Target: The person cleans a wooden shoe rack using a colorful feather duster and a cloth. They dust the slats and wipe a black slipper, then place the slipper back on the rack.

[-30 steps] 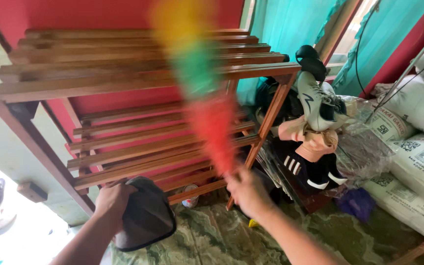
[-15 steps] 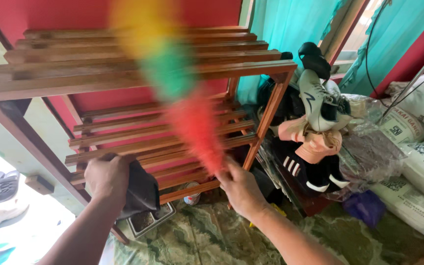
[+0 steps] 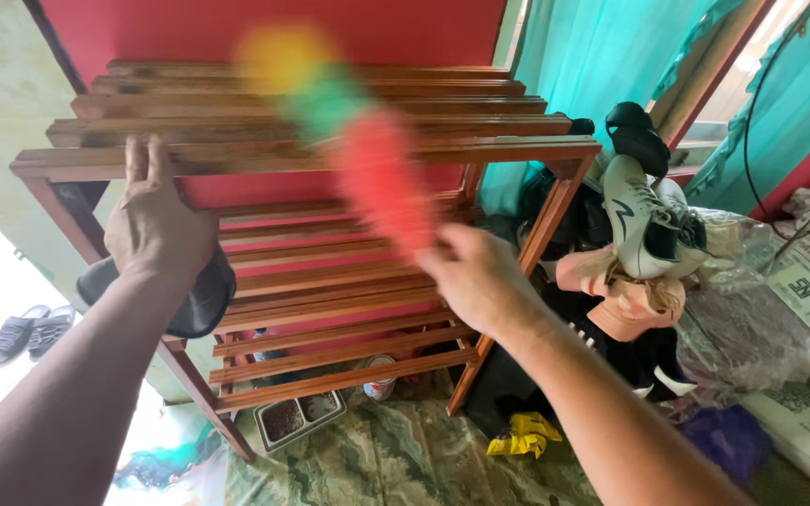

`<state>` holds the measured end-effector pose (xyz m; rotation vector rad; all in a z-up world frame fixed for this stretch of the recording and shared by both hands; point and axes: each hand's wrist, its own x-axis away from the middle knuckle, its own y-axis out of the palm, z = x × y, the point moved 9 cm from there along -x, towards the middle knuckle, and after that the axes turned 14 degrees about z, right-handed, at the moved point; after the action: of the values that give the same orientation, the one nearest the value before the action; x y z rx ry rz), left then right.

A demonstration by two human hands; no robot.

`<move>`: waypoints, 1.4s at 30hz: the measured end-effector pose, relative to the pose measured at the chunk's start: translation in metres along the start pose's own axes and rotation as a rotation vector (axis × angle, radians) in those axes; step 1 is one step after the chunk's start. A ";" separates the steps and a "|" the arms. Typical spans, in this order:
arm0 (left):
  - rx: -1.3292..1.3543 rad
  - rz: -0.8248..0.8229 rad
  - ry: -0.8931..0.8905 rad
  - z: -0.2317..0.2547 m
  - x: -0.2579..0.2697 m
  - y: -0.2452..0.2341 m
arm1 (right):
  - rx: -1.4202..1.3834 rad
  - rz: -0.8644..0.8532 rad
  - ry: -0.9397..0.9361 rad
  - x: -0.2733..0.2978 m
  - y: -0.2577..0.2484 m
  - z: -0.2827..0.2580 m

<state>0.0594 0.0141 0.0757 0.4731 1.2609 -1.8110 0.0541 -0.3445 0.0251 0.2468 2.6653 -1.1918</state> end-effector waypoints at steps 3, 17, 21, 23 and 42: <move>-0.062 -0.052 0.023 -0.004 0.006 0.004 | -0.296 -0.066 -0.209 -0.020 -0.013 -0.037; -0.066 -0.170 -0.047 0.007 0.017 -0.008 | -0.166 0.013 -0.397 -0.065 0.028 -0.095; -0.078 -0.195 -0.058 0.003 0.018 -0.011 | -0.141 0.048 -0.345 -0.096 0.008 -0.083; -0.058 -0.209 -0.069 0.002 0.019 -0.010 | -0.125 0.209 0.107 -0.128 -0.027 -0.011; -0.037 -0.207 -0.032 0.002 0.020 -0.003 | 0.088 0.430 0.077 -0.128 -0.067 -0.006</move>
<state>0.0461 0.0041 0.0647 0.3006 1.3601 -1.9546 0.1605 -0.3928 0.1098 0.8454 2.4429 -1.1727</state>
